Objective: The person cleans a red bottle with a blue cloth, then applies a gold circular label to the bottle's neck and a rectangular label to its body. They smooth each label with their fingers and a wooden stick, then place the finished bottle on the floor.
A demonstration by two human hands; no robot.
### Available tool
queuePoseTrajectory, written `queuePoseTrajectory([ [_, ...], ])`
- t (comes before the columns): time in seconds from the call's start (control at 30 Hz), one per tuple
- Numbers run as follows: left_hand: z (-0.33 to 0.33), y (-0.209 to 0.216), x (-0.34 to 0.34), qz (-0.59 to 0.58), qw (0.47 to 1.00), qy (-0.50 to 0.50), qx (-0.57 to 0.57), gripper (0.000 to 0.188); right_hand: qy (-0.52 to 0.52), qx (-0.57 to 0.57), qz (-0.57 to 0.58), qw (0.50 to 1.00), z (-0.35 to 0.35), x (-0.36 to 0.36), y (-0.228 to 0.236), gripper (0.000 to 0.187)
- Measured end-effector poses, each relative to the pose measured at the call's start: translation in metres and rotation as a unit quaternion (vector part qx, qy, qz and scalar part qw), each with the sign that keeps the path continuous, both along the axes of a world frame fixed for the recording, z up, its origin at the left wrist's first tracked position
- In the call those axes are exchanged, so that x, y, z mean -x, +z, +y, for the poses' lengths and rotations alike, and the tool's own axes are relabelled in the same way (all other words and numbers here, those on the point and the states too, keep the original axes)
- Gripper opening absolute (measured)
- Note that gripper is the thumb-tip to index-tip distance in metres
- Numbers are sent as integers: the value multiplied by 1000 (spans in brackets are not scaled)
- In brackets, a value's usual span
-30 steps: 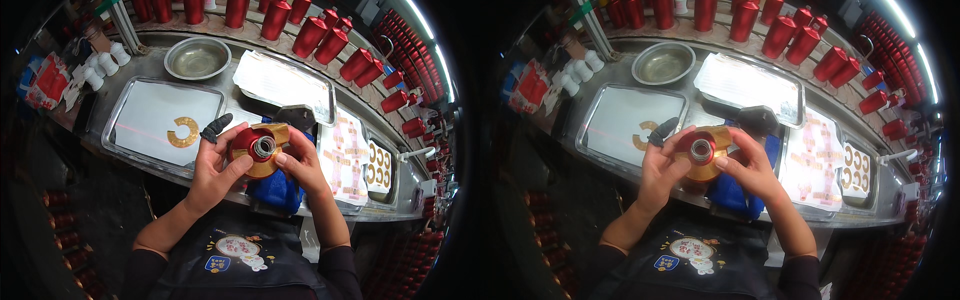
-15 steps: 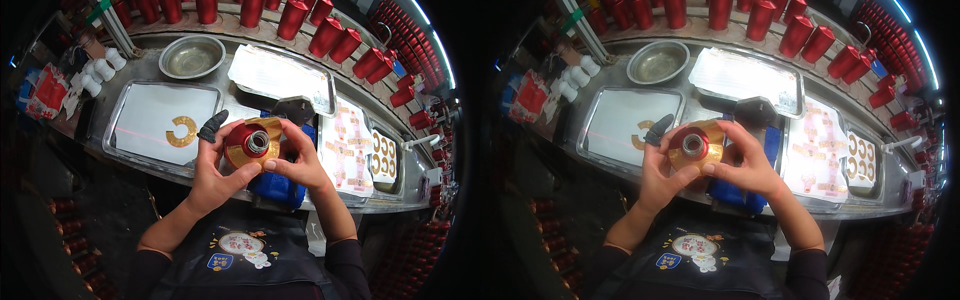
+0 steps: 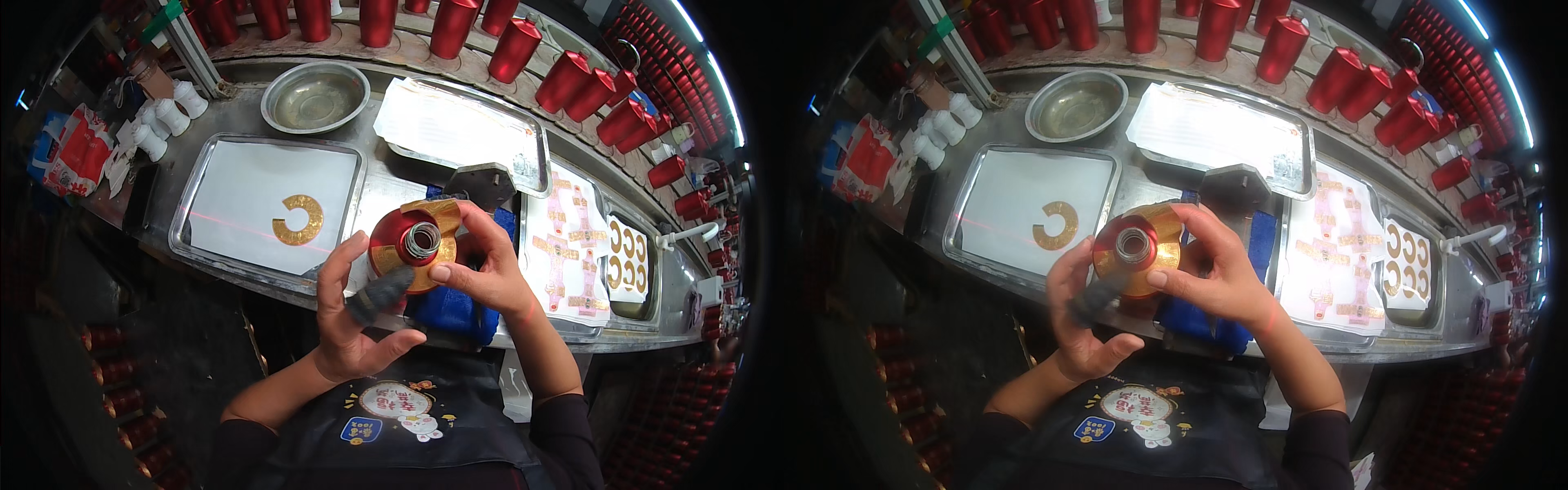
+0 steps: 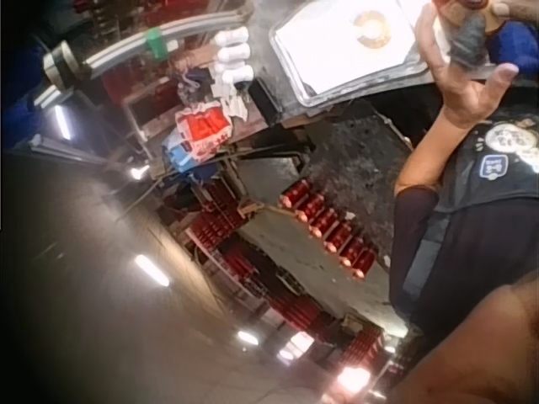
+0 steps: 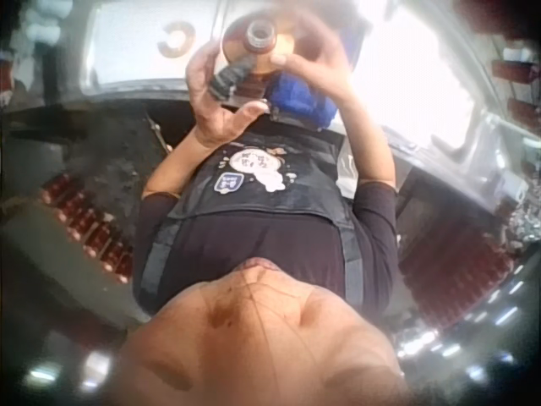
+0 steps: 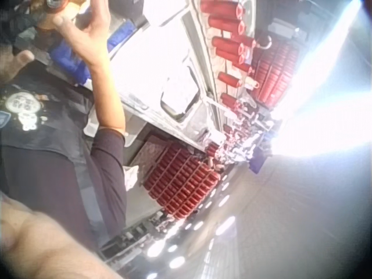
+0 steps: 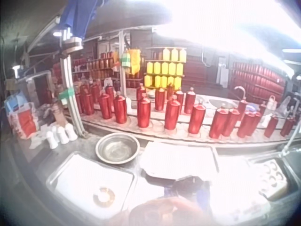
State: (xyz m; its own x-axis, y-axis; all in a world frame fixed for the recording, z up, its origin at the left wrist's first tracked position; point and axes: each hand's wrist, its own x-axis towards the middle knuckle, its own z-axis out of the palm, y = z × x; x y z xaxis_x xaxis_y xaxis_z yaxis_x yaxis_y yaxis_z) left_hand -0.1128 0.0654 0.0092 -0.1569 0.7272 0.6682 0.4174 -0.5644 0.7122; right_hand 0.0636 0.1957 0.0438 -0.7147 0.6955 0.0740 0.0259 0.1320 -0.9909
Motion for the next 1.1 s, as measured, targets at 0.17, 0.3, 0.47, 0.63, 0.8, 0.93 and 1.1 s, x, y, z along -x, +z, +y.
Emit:
queuePoseTrajectory([
  [0.17, 10, -8, 4, -156, 984, -6, 83, 60, -6, -16, 29, 999, 3, 2, -6, 64],
  [0.3, 11, -12, 10, -28, 997, 61, 40, 59, -9, 7, 17, 1000, 1, 2, -6, 63],
  [0.47, -10, -8, -7, 120, 980, 158, 32, 43, 5, 50, 76, 996, -4, 5, -5, 58],
  [0.63, -6, 9, -26, 229, 944, 232, 54, 38, 17, 108, 68, 992, 1, 3, 2, 42],
  [0.8, -4, 7, -32, 200, 949, 242, 12, 44, -7, 115, 88, 989, 4, 4, 5, 32],
  [0.93, 6, -4, -30, 46, 969, 237, 51, 88, -45, 61, 120, 990, 3, 11, -4, 30],
  [1.1, 27, 10, -12, -107, 970, 58, 212, 85, -44, -7, 97, 994, 7, 6, -7, 30],
])
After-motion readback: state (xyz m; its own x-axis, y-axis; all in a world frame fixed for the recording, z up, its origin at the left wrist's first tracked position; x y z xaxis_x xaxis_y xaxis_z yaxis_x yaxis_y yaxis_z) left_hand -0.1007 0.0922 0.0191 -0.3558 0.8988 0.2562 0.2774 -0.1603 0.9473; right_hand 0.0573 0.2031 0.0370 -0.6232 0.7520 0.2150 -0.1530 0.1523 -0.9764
